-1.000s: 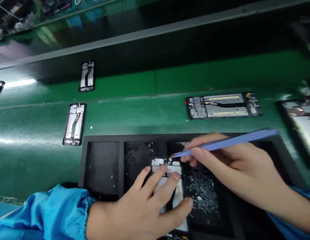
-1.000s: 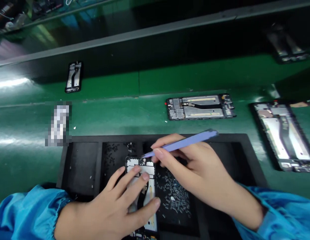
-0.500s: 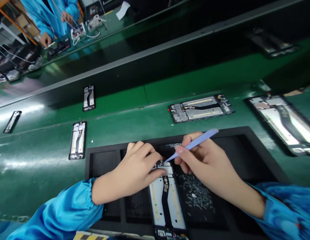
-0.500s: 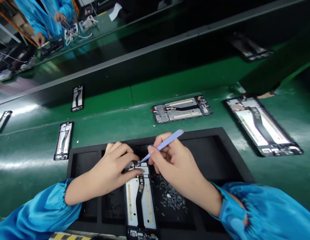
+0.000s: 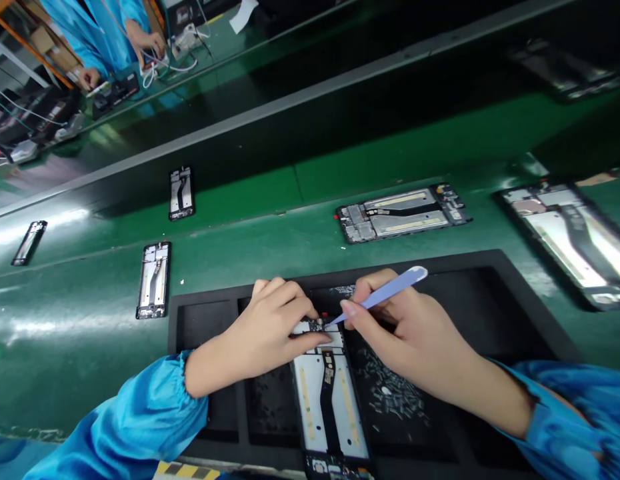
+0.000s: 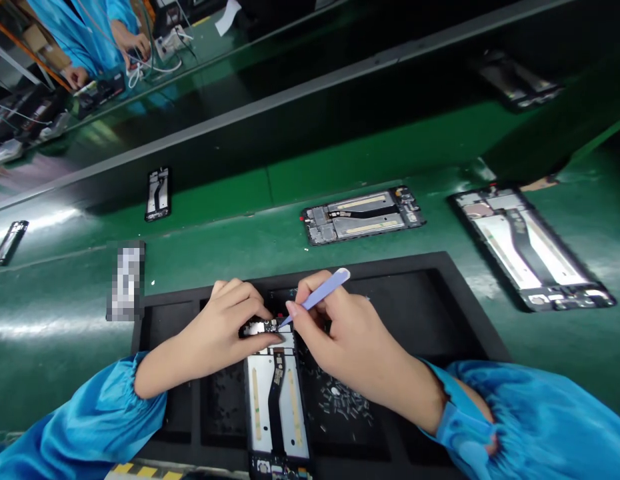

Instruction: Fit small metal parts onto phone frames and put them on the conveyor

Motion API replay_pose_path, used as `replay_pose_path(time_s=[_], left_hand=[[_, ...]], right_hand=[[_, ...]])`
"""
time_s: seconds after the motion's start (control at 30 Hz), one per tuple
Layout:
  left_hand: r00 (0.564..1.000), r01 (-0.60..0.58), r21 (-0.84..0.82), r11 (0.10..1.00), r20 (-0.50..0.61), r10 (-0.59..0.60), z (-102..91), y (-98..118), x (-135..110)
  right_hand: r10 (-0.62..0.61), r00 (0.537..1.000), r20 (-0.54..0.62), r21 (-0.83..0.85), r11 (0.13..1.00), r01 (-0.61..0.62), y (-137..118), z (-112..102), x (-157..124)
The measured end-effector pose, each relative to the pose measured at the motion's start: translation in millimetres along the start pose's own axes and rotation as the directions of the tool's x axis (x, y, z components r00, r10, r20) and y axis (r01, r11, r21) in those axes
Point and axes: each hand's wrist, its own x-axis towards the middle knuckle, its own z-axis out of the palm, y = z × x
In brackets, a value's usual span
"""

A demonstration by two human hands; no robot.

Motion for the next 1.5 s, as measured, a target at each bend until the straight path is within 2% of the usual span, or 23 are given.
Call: replay_pose_path(time_s=[0.13, 0.23, 0.33, 0.4, 0.47, 0.53, 0.6, 0.63, 0.67, 0.73, 0.8, 0.97, 1.13, 1.4, 1.5], left_hand=[[1.000, 0.010, 0.022, 1.000, 0.004, -0.010, 0.3, 2, 3], [0.999, -0.017, 0.042, 0.999, -0.049, 0.019, 6.8, -1, 7], [0.997, -0.050, 0.061, 0.997, -0.058, 0.053, 11.7, -7, 13], [0.992, -0.083, 0.152, 0.985, -0.077, 0.096, 10.4, -7, 15], [0.981, -0.087, 0.273, 0.958, -0.143, 0.130, 6.2, 0, 8], [0.954, -0.125, 0.351, 0.928, -0.215, 0.210, 4.2, 18, -11], [0.908, -0.233, 0.428, 0.873, -0.225, 0.353, 10.4, 42, -37], [0.881, -0.281, 0.497, 0.821, -0.206, 0.426, 17.3, 53, -50], [0.873, -0.285, 0.574, 0.768, -0.174, 0.455, 26.1, 63, -61], [0.881, -0.216, 0.678, 0.703, -0.174, 0.440, 46.2, 74, -76], [0.894, -0.131, 0.703, 0.699, -0.221, 0.389, 63.3, 75, -80], [0.893, -0.048, 0.675, 0.736, -0.301, 0.334, 79.1, 61, -73], [0.882, 0.002, 0.666, 0.746, -0.353, 0.313, 85.6, 61, -71], [0.883, 0.006, 0.669, 0.743, -0.352, 0.310, 89.8, 60, -70], [0.889, -0.006, 0.670, 0.743, -0.336, 0.311, 89.4, 61, -71]], right_hand=[[0.188, 0.982, -0.030, 0.274, 0.946, -0.173, -2, 3, 5], [0.219, 0.973, -0.079, 0.414, 0.895, -0.167, -5, 3, 10], [0.158, 0.970, -0.183, 0.397, 0.915, -0.074, -8, -1, 13], [0.110, 0.965, -0.236, 0.346, 0.938, -0.022, -13, -6, 15], [0.052, 0.963, -0.265, 0.291, 0.956, 0.028, -19, -14, 16], [-0.012, 0.966, -0.260, 0.217, 0.974, 0.071, -26, -22, 17], [-0.110, 0.970, -0.214, 0.057, 0.990, 0.125, -30, -29, 20], [-0.177, 0.971, -0.162, -0.041, 0.984, 0.172, -31, -30, 22], [-0.243, 0.966, -0.091, -0.124, 0.965, 0.232, -31, -30, 26], [-0.353, 0.932, 0.079, -0.195, 0.912, 0.361, -28, -22, 35], [-0.430, 0.878, 0.209, -0.159, 0.871, 0.464, -23, -7, 43], [-0.599, 0.748, 0.284, -0.110, 0.755, 0.646, -8, 27, 51], [-0.642, 0.661, 0.390, -0.007, 0.715, 0.699, -3, 28, 51], [-0.625, 0.657, 0.422, -0.015, 0.719, 0.695, -4, 27, 51], [-0.636, 0.642, 0.429, -0.020, 0.704, 0.710, -5, 28, 51]])
